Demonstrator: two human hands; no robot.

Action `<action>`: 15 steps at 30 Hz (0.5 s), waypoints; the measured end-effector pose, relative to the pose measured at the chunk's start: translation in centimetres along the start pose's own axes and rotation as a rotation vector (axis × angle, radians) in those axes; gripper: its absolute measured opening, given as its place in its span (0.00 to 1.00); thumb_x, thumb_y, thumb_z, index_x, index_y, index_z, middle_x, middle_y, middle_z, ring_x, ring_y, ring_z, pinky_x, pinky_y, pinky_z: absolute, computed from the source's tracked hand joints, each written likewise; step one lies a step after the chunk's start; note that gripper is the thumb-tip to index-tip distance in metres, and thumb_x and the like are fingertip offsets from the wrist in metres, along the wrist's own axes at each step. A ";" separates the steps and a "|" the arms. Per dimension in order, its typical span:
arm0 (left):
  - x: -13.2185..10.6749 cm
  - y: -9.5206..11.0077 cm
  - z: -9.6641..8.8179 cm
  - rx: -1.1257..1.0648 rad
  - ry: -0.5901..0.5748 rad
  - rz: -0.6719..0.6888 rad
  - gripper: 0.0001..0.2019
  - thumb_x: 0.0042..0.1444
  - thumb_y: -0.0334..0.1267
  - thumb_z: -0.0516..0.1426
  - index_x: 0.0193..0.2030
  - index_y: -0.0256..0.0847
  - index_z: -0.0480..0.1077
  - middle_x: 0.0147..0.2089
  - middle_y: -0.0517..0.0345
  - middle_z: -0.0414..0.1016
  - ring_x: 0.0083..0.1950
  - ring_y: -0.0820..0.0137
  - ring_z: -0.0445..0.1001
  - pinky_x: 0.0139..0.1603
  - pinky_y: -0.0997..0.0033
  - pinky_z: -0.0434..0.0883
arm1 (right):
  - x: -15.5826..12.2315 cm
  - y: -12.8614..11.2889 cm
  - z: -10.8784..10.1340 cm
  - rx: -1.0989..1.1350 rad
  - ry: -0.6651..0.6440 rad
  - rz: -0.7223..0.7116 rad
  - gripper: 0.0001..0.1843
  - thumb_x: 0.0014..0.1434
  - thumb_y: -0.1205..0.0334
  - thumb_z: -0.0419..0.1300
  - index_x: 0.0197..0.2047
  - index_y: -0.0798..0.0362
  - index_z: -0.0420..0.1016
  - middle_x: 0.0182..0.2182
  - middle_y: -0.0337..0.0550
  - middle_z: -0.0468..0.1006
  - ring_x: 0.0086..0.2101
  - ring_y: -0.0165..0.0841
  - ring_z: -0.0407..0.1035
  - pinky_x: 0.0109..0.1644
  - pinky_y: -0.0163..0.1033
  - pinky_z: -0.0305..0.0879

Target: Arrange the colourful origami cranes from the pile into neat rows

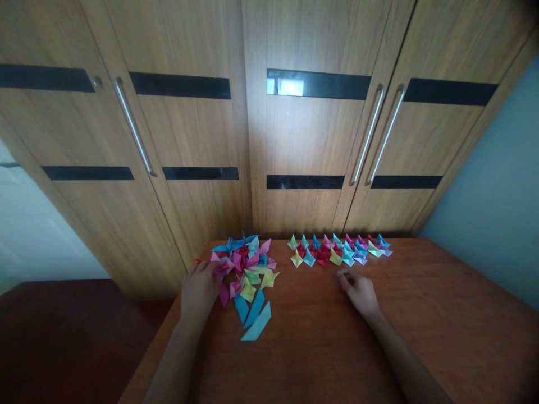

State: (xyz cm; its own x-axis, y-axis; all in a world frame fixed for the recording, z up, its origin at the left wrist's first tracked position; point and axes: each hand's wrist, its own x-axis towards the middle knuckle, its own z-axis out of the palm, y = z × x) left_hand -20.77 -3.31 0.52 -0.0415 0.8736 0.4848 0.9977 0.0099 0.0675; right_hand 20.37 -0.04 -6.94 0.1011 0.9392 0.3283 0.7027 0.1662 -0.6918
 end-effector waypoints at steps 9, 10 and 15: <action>0.0 -0.7 0.6 0.013 0.020 -0.003 0.13 0.57 0.41 0.50 0.41 0.39 0.72 0.41 0.49 0.74 0.42 0.59 0.71 0.44 0.64 0.66 | -0.1 -0.4 -0.2 -0.010 -0.029 -0.011 0.22 0.56 0.43 0.48 0.34 0.52 0.74 0.25 0.42 0.78 0.27 0.36 0.72 0.32 0.35 0.63; 0.0 -0.6 0.6 0.011 0.019 -0.008 0.13 0.57 0.41 0.50 0.41 0.39 0.72 0.40 0.49 0.74 0.42 0.59 0.71 0.44 0.64 0.66 | -0.1 -0.4 -0.2 -0.012 -0.029 -0.014 0.22 0.56 0.44 0.48 0.34 0.52 0.74 0.25 0.42 0.78 0.27 0.36 0.72 0.31 0.35 0.63; 0.0 -0.5 0.2 -0.007 0.014 -0.024 0.12 0.56 0.39 0.50 0.39 0.42 0.74 0.41 0.51 0.74 0.41 0.60 0.71 0.45 0.64 0.66 | 0.0 -0.4 -0.2 -0.048 -0.043 -0.027 0.21 0.57 0.46 0.48 0.34 0.52 0.74 0.22 0.40 0.76 0.25 0.35 0.71 0.30 0.35 0.62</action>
State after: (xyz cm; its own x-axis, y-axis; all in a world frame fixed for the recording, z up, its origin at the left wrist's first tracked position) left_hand -21.29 -3.16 0.31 -0.0667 0.8660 0.4955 0.9959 0.0276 0.0858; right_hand 20.23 -0.19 -6.54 0.0518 0.9468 0.3178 0.7377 0.1782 -0.6512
